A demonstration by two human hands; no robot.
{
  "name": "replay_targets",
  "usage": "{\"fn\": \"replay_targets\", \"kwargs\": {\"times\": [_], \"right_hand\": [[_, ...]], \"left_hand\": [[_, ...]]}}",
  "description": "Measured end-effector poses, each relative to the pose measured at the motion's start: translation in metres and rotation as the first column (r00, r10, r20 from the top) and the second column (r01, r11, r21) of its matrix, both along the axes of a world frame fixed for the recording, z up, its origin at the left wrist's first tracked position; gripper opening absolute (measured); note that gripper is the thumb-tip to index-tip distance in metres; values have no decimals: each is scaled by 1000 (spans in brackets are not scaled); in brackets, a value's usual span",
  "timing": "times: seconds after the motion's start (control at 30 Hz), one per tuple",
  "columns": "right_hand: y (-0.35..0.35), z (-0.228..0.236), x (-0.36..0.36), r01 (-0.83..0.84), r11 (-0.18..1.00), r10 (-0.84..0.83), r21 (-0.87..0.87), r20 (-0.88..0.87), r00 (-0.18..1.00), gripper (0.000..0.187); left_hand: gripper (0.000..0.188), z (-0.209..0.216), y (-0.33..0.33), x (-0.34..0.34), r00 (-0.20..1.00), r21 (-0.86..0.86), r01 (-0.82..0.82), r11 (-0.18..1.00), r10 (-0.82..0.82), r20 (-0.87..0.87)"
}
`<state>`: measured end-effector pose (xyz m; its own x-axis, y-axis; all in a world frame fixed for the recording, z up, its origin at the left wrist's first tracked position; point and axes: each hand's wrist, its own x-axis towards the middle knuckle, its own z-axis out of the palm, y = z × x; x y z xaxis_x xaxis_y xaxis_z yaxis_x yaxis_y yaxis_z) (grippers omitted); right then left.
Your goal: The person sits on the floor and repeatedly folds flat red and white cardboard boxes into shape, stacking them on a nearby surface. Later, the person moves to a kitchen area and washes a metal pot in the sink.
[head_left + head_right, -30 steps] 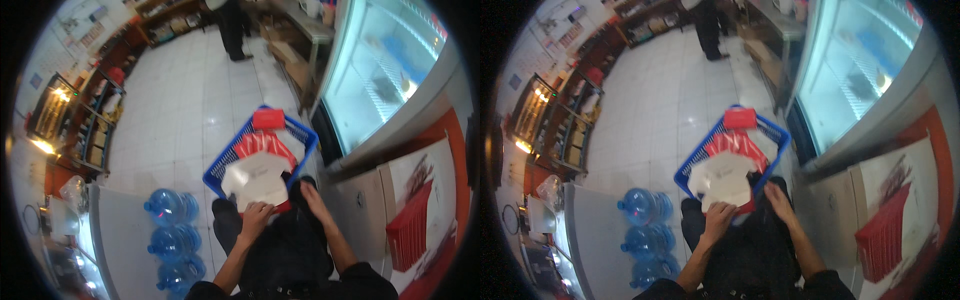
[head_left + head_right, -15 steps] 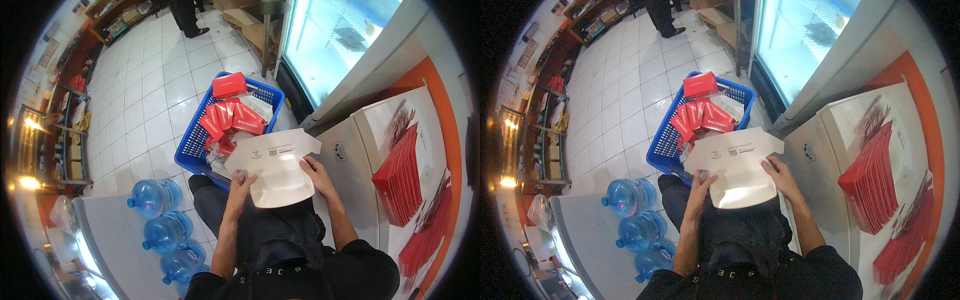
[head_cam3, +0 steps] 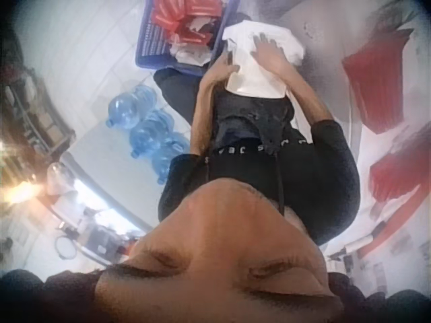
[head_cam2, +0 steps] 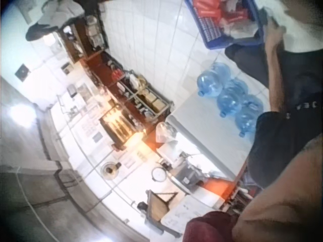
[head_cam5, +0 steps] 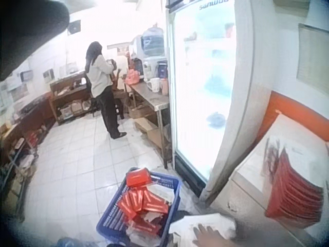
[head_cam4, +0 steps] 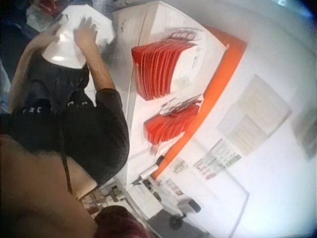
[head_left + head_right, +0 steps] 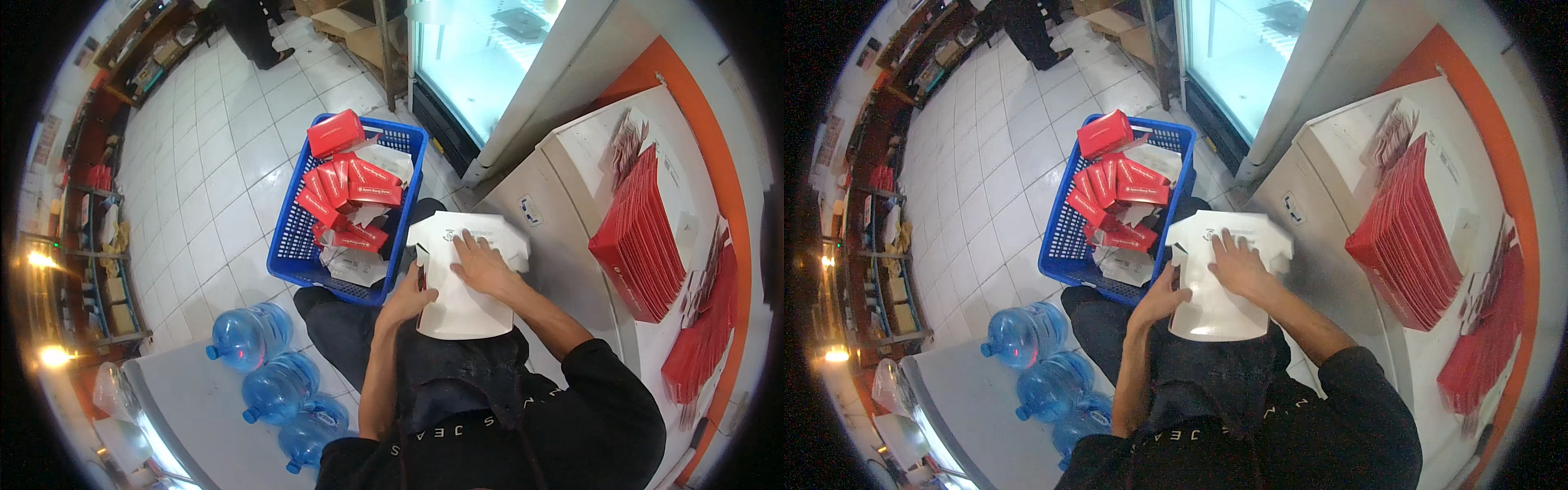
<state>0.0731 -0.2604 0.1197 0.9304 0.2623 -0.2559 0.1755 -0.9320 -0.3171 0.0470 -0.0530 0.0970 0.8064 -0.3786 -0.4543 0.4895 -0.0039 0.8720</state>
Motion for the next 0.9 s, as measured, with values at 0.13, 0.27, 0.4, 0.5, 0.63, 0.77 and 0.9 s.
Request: {"fn": "replay_targets", "kwargs": {"times": [0.13,0.27,0.4,0.5,0.63,0.77,0.9], "right_hand": [[-9,-16,-13,-123,991,129,-51,152,980,59],[-9,80,-25,-343,894,403,287,-181,897,60],[-6,121,-54,-571,810,586,134,-222,779,46],[-9,111,-57,-533,845,534,35,-37,845,38],[-15,161,-39,-458,888,452,-37,251,856,37],[-43,226,-27,-287,955,282,-80,551,785,36],[-90,289,-31,81,989,41,-121,765,643,29]], "left_hand": [[71,-7,12,-17,984,-19,-174,985,174,21],[65,-11,40,-22,947,106,-316,943,320,-32],[63,17,53,-14,867,-21,-495,868,496,46],[65,43,48,-3,836,-73,-521,850,526,154],[67,97,38,27,742,-132,-559,819,565,362],[74,193,-8,63,627,-320,-482,815,576,524],[89,247,-58,95,558,-464,-29,886,399,727]]}}
